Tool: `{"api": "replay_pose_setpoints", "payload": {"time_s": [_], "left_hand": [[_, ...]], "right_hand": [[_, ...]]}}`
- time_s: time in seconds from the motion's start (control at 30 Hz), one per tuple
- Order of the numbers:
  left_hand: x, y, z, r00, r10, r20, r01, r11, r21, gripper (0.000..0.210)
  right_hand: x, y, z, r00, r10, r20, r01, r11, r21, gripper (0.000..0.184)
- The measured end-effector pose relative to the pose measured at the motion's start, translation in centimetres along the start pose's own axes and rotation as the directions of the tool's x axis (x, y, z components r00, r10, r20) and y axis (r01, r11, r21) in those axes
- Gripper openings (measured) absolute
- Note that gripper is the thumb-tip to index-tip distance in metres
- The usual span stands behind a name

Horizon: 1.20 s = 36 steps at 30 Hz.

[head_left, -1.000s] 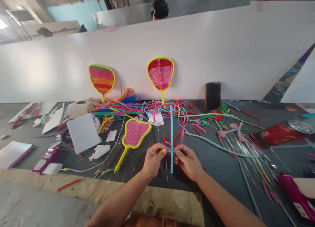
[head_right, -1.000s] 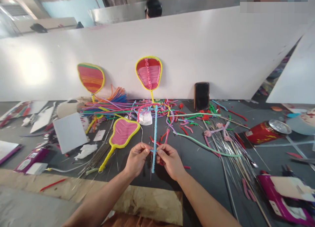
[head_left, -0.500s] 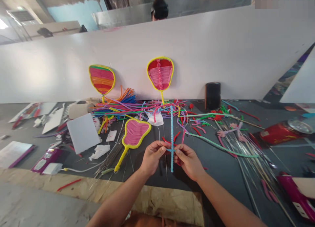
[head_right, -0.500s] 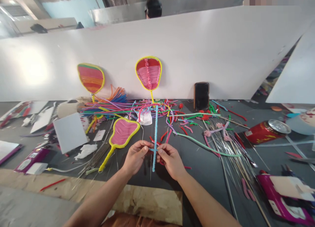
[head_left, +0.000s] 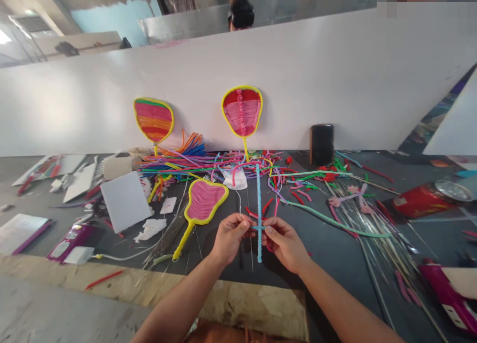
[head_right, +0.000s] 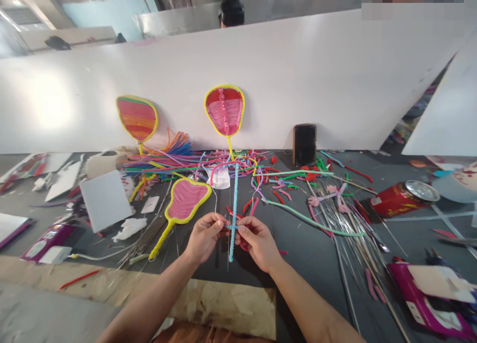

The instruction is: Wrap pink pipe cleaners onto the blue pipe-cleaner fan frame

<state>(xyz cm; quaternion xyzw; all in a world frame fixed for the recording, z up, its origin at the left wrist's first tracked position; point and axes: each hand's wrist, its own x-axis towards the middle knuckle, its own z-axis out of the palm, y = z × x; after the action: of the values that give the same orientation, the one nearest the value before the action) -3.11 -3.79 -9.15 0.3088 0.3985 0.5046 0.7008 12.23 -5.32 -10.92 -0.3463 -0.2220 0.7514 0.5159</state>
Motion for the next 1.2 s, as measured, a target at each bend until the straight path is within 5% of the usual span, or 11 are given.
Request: {"api": "replay_pose_setpoints", "payload": {"time_s": [0.33,0.7,0.83,1.2], "left_hand": [[-0.1,-0.2,0.2,0.997,0.0,-0.072,-0.002,1.0,-0.03,0.027],[-0.2,-0.4,-0.1,0.993,0.032,0.116,-0.034,0.999,0.015,0.022],[-0.6,-0.9,0.3,0.979,-0.062,0.195,0.055,0.998,0.042,0.032],[-0.9,-1.5,0.6,0.938,-0.31,0.154,0.277,0.94,0.201,0.046]], "right_hand": [[0.2,-0.1,0.1,0.999,0.013,-0.043,-0.012,1.0,0.018,0.023],[0.1,-0.4,-0.4,0.997,-0.033,-0.065,0.027,0.996,-0.087,0.026],[0.1,-0.6,-0.6,0.992,-0.095,-0.079,0.085,0.989,-0.119,0.025],[0.2,-1.0,-1.5,0.973,-0.19,-0.133,0.162,0.967,-0.197,0.024]]}}
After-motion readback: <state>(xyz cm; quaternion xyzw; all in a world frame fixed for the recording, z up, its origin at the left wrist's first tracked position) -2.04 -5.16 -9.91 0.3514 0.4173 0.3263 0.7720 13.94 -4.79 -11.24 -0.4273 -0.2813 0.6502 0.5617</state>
